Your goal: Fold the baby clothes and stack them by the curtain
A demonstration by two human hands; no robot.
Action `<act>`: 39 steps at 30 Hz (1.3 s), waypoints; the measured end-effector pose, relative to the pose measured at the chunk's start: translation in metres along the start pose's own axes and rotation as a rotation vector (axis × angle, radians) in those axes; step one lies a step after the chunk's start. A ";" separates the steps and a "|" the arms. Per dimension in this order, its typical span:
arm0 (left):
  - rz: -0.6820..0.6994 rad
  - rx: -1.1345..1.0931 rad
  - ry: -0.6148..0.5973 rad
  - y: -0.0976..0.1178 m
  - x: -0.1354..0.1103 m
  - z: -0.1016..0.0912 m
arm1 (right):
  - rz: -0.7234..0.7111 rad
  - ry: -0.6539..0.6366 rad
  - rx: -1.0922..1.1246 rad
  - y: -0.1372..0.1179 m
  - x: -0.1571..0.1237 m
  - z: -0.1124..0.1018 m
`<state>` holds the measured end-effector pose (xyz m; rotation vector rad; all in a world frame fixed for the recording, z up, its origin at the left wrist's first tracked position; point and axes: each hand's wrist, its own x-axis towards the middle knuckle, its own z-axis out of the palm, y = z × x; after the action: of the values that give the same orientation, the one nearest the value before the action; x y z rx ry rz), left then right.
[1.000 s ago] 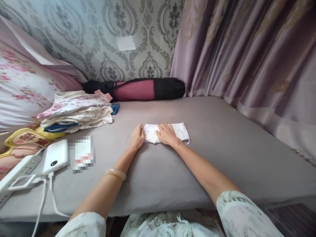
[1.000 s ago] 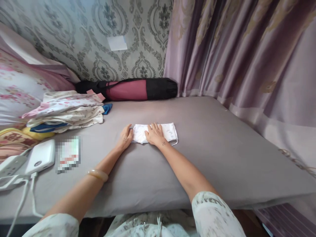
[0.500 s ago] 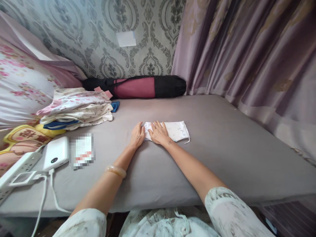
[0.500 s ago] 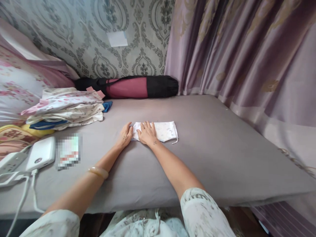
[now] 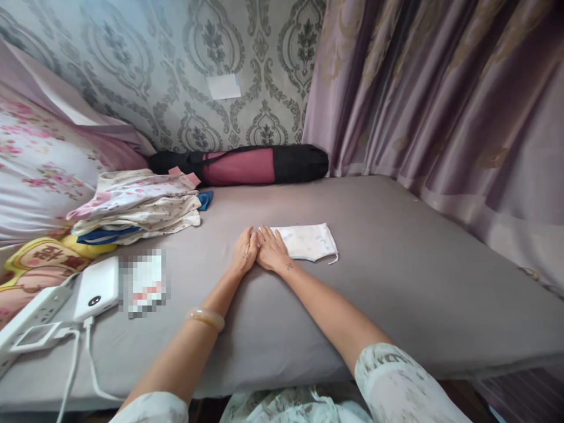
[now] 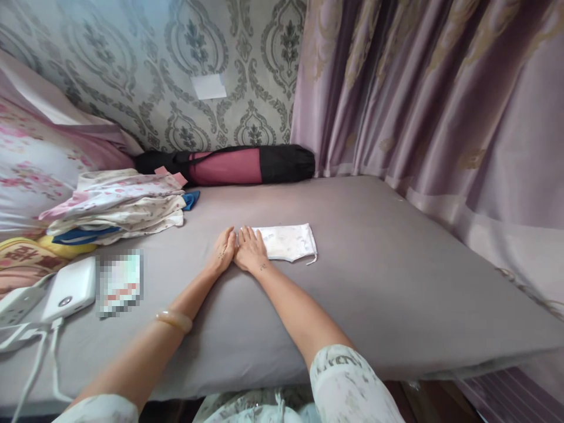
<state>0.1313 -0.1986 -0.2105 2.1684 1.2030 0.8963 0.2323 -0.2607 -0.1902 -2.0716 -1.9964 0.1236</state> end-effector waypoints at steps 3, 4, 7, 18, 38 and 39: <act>0.030 0.017 -0.006 -0.001 0.000 0.000 | -0.003 -0.024 0.024 0.001 0.002 -0.001; 0.046 0.026 -0.007 -0.001 0.000 0.000 | -0.007 -0.040 0.051 0.003 0.002 -0.003; 0.097 0.068 -0.008 -0.002 0.000 0.000 | -0.014 -0.050 0.146 0.011 0.002 -0.012; 0.255 0.291 -0.106 0.007 -0.010 0.001 | 0.077 0.065 -0.022 0.067 -0.030 -0.026; 0.350 0.445 -0.395 0.064 0.000 0.039 | 0.147 0.035 0.001 0.107 -0.046 -0.033; 0.346 0.448 -0.397 0.062 0.000 0.040 | 0.149 0.042 -0.006 0.106 -0.047 -0.031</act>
<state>0.1947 -0.2334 -0.1939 2.8028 0.9052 0.2983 0.3405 -0.3132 -0.1917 -2.2069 -1.8196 0.1013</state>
